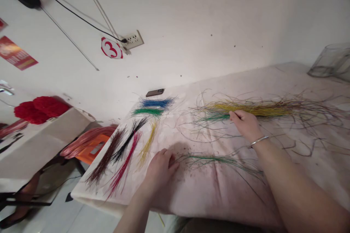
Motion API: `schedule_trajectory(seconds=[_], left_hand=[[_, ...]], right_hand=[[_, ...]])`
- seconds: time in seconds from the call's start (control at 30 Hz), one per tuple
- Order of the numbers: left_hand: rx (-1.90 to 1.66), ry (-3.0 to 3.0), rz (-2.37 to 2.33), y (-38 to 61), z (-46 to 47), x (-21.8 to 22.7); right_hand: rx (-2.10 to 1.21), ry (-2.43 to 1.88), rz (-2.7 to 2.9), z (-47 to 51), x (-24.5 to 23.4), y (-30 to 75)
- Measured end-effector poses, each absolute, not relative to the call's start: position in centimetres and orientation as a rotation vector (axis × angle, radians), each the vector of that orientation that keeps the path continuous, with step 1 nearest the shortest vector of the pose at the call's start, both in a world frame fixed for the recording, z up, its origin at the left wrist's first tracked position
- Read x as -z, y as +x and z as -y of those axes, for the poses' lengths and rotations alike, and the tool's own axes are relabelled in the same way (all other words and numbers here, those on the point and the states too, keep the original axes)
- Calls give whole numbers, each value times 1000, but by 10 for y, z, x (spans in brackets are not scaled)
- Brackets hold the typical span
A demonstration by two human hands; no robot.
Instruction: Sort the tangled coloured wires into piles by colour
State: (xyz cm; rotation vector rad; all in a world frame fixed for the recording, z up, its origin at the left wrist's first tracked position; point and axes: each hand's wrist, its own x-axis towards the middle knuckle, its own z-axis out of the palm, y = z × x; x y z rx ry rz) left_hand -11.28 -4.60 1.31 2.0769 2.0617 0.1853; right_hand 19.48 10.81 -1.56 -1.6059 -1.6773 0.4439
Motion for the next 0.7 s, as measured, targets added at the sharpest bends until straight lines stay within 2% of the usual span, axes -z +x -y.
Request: schedule_trajectory(seconds=[0.47, 0.7], left_hand=[[-198, 1990, -2056, -120, 43, -18], [-363, 1909, -2048, -138, 41, -37]], right_hand=[[-507, -1583, 1694, -109, 20, 192], [-486, -1561, 1712, -108, 20, 191]])
